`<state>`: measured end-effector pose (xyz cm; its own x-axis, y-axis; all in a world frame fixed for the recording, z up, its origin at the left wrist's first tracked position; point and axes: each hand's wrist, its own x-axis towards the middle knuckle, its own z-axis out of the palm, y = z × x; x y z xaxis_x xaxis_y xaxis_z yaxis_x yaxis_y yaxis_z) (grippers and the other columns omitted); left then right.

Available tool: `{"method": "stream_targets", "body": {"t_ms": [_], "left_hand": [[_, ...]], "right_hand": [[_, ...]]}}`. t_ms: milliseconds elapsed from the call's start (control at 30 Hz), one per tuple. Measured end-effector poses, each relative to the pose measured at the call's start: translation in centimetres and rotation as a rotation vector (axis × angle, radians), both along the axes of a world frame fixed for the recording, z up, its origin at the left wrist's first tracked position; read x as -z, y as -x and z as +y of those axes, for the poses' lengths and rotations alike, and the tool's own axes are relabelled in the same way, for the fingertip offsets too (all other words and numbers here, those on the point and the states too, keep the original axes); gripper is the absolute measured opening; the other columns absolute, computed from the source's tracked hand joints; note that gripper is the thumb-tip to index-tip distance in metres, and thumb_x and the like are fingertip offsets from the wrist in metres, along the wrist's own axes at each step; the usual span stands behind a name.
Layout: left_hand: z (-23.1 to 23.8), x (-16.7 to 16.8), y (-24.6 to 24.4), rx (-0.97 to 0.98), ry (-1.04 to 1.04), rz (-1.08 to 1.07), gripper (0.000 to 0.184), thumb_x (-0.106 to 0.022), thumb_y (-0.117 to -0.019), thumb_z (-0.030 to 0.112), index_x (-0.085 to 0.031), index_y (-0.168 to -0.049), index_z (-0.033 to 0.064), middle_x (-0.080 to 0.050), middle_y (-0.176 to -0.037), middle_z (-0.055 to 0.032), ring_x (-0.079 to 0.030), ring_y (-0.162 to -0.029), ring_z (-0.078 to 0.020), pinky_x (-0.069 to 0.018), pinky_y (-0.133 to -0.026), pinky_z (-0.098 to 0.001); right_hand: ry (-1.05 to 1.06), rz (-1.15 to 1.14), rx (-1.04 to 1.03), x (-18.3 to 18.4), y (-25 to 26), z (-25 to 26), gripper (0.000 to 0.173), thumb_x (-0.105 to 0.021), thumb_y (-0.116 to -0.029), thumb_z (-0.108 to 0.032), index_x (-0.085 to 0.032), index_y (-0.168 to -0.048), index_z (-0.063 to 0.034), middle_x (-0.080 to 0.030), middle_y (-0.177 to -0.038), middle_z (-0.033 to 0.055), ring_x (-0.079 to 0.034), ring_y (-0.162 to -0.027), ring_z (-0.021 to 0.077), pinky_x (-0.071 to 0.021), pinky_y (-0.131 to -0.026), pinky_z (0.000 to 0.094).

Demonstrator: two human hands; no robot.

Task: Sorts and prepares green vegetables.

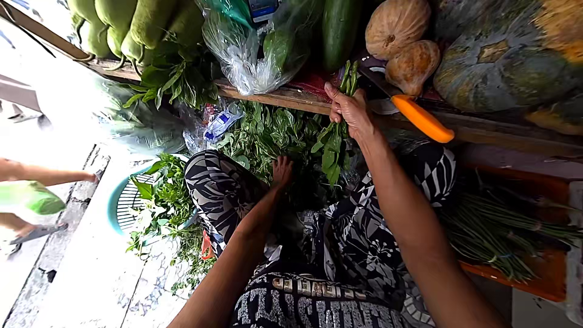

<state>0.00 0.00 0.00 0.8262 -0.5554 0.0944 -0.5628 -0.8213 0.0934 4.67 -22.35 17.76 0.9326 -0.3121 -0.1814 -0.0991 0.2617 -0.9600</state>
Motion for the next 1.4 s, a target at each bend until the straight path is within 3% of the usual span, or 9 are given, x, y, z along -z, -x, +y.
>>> {"method": "stream_targets", "body": {"t_ms": [133,333,400,567,967,1100,1167,1267,1400], "left_hand": [[0.3,3.4,-5.0,-0.208,-0.014,0.458,0.032,-0.063,-0.098,0.011,-0.067,-0.129,0.0072,-0.05,-0.148,-0.0222,-0.034,-0.145,-0.0466,-0.027,-0.113,-0.0695],[-2.3,-11.7,-6.8,-0.416,0.628,0.727,0.034,-0.048,-0.1098,0.02,-0.056,-0.139,0.0027,-0.065,-0.13,-0.0157,-0.062,-0.12,-0.0259,-0.0443,-0.108,-0.0469],[-1.7,-10.7,-7.4,-0.211,0.928,0.579,0.026,-0.056,-0.1047,0.018,-0.067,-0.118,-0.0023,-0.071,-0.101,-0.0105,-0.066,-0.091,-0.0134,-0.0536,-0.087,-0.0357],[-1.6,-11.7,-7.5,-0.098,1.193,0.701,0.011,-0.065,-0.0983,0.008,-0.073,-0.101,0.0004,-0.072,-0.089,-0.0014,-0.067,-0.08,-0.005,-0.0565,-0.081,-0.027],[-1.3,-14.0,-8.5,0.289,0.266,-0.144,0.015,-0.058,-0.0923,0.003,-0.073,-0.092,-0.0001,-0.071,-0.088,-0.0171,-0.071,-0.086,-0.0374,-0.0495,-0.093,-0.0609],[-1.2,-14.5,-8.6,-0.015,0.284,0.221,0.033,-0.059,-0.1003,0.012,-0.062,-0.13,-0.0022,-0.061,-0.134,-0.0249,-0.048,-0.136,-0.0462,-0.0173,-0.117,-0.0721],[-1.1,-14.1,-8.2,-0.053,0.581,0.475,0.052,-0.056,-0.1033,0.017,-0.042,-0.149,-0.003,-0.05,-0.149,-0.0229,-0.043,-0.143,-0.0365,-0.0281,-0.119,-0.0579],[-1.7,-13.1,-6.9,-0.031,0.922,0.715,0.057,-0.059,-0.1026,0.023,-0.039,-0.151,0.0009,-0.068,-0.124,-0.0177,-0.067,-0.11,-0.0215,-0.0524,-0.098,-0.0418],[-2.4,-13.3,-6.2,-0.028,0.879,0.622,0.03,-0.055,-0.1046,0.014,-0.058,-0.128,-0.0037,-0.069,-0.094,-0.0102,-0.065,-0.08,-0.0126,-0.055,-0.079,-0.0334]], "right_hand": [[0.059,0.035,-0.076,0.2,0.1,-0.2,0.017,-0.068,-0.0995,-0.017,-0.058,-0.088,-0.0099,-0.044,-0.051,-0.008,-0.044,-0.038,0.0025,-0.0445,-0.042,0.0178],[0.312,0.184,-0.272,0.7,0.0,0.9,0.016,-0.073,-0.0941,-0.01,-0.068,-0.108,-0.0026,-0.066,-0.082,0.0019,-0.049,-0.05,0.0029,-0.0435,-0.046,0.0189],[0.363,0.215,-0.351,1.4,-0.3,1.7,0.024,-0.075,-0.094,-0.012,-0.069,-0.115,-0.003,-0.068,-0.095,0.0049,-0.049,-0.052,0.0039,-0.0443,-0.048,0.0209],[0.307,0.176,-0.37,1.8,-0.2,2.7,0.02,-0.077,-0.0916,-0.012,-0.069,-0.107,-0.0019,-0.066,-0.081,0.0013,-0.049,-0.049,0.0032,-0.0464,-0.048,0.0201],[0.482,0.238,-0.513,1.7,-0.1,2.3,0.018,-0.076,-0.0932,-0.016,-0.067,-0.099,-0.0014,-0.06,-0.071,0.0025,-0.049,-0.049,0.0071,-0.0463,-0.052,0.0239],[0.394,0.211,-0.509,1.3,0.6,2.4,0.016,-0.073,-0.0959,-0.015,-0.067,-0.1,-0.0003,-0.065,-0.073,0.0018,-0.048,-0.049,0.0035,-0.0441,-0.05,0.0199],[0.347,0.171,-0.441,1.1,0.7,2.0,0.016,-0.073,-0.096,-0.014,-0.068,-0.1,0.0003,-0.067,-0.074,0.0024,-0.048,-0.047,0.0032,-0.0436,-0.048,0.0196],[0.305,0.126,-0.359,1.6,0.6,2.0,0.016,-0.073,-0.0956,-0.015,-0.066,-0.102,-0.0018,-0.064,-0.072,0.0014,-0.048,-0.047,0.0041,-0.0442,-0.047,0.0201],[0.399,0.125,-0.37,1.2,0.3,1.9,0.016,-0.074,-0.0942,-0.013,-0.066,-0.1,-0.0002,-0.063,-0.074,0.0011,-0.05,-0.052,0.0045,-0.0468,-0.054,0.0222]]}}
